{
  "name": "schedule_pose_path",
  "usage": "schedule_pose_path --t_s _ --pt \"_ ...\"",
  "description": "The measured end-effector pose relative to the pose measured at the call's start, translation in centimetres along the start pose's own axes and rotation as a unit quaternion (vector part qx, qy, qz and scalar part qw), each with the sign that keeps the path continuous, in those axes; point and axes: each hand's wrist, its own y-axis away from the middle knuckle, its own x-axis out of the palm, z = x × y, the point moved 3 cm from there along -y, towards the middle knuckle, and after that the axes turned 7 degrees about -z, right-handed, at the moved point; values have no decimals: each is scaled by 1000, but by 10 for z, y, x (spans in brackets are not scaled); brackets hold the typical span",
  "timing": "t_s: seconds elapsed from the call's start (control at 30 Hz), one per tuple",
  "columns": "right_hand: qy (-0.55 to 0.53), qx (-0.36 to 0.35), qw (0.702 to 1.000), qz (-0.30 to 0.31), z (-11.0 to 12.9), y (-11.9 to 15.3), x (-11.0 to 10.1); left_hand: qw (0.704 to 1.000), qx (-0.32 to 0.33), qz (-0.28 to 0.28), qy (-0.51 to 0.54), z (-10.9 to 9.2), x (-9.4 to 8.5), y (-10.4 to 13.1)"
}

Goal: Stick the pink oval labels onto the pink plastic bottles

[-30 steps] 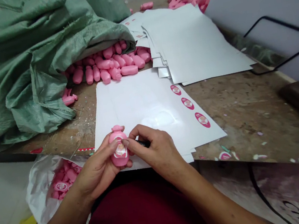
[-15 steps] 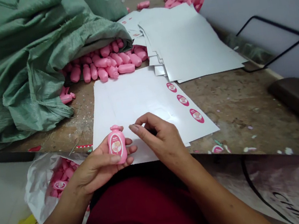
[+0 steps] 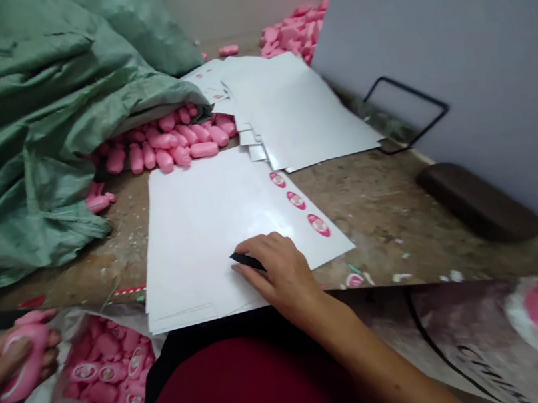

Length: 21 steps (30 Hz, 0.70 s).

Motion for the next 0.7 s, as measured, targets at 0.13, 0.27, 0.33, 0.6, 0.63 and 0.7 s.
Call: schedule_pose_path --t_s 0.13,0.27,0.33,0.6,0.63,0.7 --pt "-44 -14 999 4 15 1 20 996 90 -14 -16 16 81 19" --pt "-61 6 998 20 13 -1 24 991 98 85 22 31 153 13" --pt "-57 37 998 14 7 -1 19 989 93 114 29 35 166 12" --pt "-64 120 991 2 -2 4 24 986 7 136 99 44 172 12" --pt "-65 117 991 4 1 4 28 984 3 136 110 44 172 11" --pt "-62 103 993 8 8 6 33 982 -4 137 130 43 171 8"
